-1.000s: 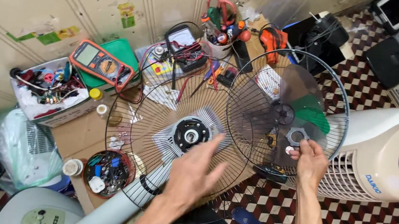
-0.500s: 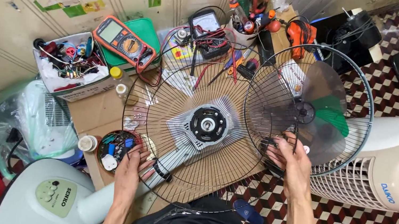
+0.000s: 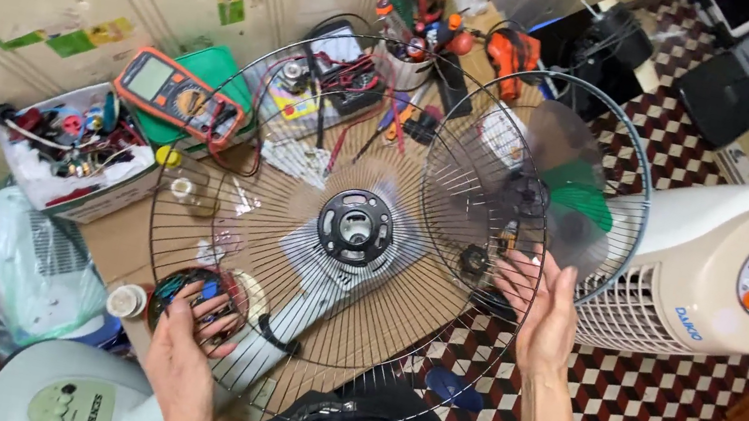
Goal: Assembling and cleaning the components of a pedestal fan on the floor.
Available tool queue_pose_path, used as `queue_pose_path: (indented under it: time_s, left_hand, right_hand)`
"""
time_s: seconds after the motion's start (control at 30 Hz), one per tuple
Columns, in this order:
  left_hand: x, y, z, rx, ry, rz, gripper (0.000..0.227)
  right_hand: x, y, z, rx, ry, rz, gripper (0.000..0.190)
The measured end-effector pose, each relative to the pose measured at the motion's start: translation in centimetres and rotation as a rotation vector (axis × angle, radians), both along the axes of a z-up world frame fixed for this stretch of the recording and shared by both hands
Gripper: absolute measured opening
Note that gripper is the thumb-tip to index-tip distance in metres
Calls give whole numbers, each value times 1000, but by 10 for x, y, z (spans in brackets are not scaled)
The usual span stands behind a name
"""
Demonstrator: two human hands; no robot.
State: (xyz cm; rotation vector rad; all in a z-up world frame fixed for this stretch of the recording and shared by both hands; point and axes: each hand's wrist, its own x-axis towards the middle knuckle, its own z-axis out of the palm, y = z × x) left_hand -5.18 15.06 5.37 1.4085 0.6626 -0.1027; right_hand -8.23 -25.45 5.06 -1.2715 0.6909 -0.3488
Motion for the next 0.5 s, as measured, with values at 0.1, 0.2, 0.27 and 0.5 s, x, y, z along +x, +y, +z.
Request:
queue_pose_path:
  time_s: [0.1,0.2,0.27,0.5]
  left_hand:
    - [5,-1,5,16,8,26,49]
    - [14,-4,17,-25,20,47,51]
    - [21,0,22,-65,20,75,51]
    - [63,15,62,-1,-178,127,50]
  right_hand:
    - [-39,-55,-77,-64,94,-324,64]
    - [-76,-97,-147,-64,396,-578,55]
    - [-92,-119,-196,-1,557,-581,52]
    - [-44,-120,-209,450,294,-425,26]
